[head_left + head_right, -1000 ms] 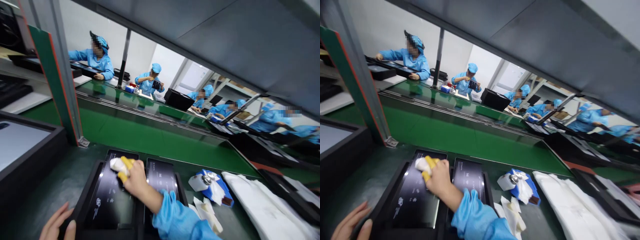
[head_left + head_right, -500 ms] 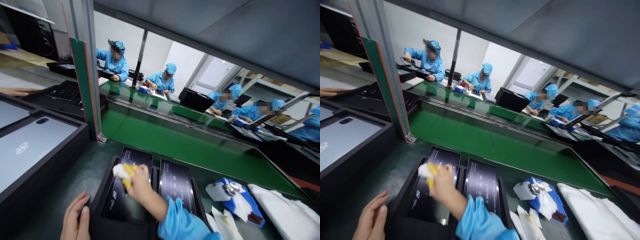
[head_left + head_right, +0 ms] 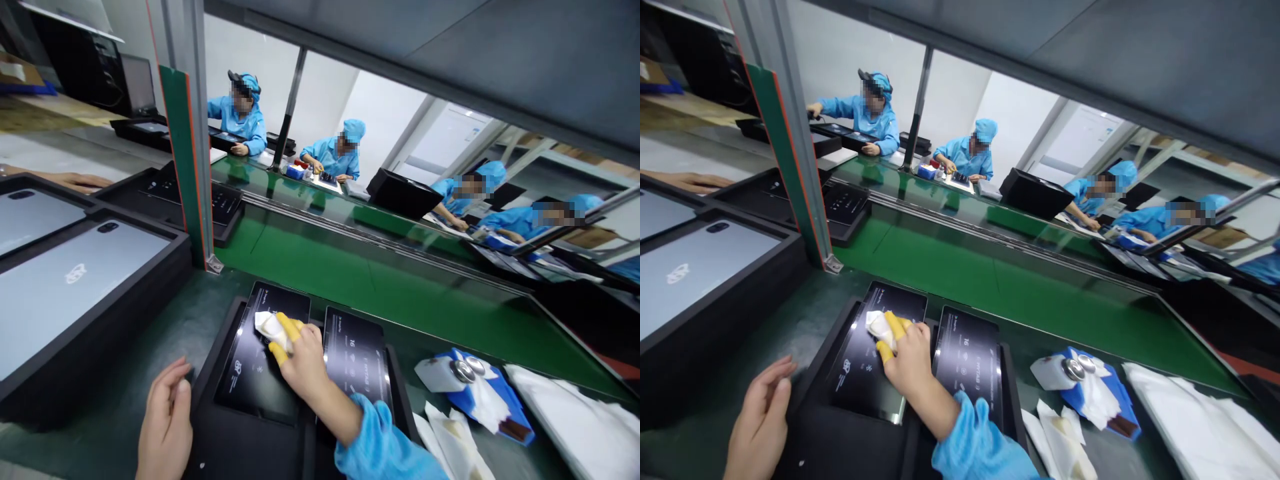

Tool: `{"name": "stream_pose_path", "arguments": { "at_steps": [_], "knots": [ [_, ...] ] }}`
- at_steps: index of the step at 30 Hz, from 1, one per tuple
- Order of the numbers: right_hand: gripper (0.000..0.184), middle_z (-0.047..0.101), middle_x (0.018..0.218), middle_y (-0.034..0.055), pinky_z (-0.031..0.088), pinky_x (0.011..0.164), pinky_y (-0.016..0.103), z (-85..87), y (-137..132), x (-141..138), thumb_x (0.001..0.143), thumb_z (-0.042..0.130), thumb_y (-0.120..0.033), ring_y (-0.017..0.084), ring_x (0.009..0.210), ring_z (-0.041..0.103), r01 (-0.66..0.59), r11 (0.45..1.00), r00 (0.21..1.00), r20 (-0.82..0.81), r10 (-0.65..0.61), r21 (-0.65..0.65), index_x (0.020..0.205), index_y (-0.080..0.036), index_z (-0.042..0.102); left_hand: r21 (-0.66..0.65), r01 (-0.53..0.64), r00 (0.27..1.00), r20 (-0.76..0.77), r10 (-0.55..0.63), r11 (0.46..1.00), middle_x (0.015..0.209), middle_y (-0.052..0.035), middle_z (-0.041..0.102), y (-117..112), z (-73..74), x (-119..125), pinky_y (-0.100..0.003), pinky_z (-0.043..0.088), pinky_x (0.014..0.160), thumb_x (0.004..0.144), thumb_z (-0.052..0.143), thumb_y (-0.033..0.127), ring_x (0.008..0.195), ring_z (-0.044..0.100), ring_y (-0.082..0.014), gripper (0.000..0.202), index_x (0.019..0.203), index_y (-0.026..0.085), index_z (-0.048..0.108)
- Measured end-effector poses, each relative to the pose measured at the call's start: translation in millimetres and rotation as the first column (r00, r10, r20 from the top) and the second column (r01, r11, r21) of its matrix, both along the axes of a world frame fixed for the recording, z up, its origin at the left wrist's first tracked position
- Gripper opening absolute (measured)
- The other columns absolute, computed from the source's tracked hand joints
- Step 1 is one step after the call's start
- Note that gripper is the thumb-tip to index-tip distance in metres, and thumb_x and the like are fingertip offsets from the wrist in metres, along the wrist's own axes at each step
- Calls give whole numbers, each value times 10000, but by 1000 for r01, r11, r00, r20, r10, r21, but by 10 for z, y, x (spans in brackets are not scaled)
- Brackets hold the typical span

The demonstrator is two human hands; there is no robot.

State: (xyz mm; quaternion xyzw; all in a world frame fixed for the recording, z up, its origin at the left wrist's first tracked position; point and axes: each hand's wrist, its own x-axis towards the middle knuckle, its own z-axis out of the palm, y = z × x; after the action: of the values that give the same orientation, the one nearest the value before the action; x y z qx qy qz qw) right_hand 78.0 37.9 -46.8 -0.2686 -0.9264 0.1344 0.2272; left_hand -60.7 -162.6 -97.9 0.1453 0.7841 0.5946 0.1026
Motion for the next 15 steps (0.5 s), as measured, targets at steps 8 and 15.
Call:
{"name": "stream_pose_path", "arguments": {
  "at_steps": [8, 15],
  "knots": [
    [466, 763, 1011, 15, 410, 1000, 447, -603, -748, 193, 920, 608, -301, 202, 786, 667, -340, 915, 917, -139, 373, 216, 1384, -314, 569, 21, 31, 999, -25, -30, 999, 1339, -65, 580, 9, -61, -26, -613, 352, 1168, 882, 477, 688, 1303, 514, -289, 498, 1090, 255, 610],
    [511, 718, 1169, 126, 391, 983, 518, -433, -509, 48, 896, 635, -311, 299, 1021, 652, -107, 987, 993, -46, 113, 118, 1395, -225, 567, 11, 78, 992, -101, -76, 997, 1346, -87, 576, 43, -73, -23, -607, 357, 1162, 898, 475, 662, 1316, 504, -298, 486, 1100, 241, 608]
  ]
}}
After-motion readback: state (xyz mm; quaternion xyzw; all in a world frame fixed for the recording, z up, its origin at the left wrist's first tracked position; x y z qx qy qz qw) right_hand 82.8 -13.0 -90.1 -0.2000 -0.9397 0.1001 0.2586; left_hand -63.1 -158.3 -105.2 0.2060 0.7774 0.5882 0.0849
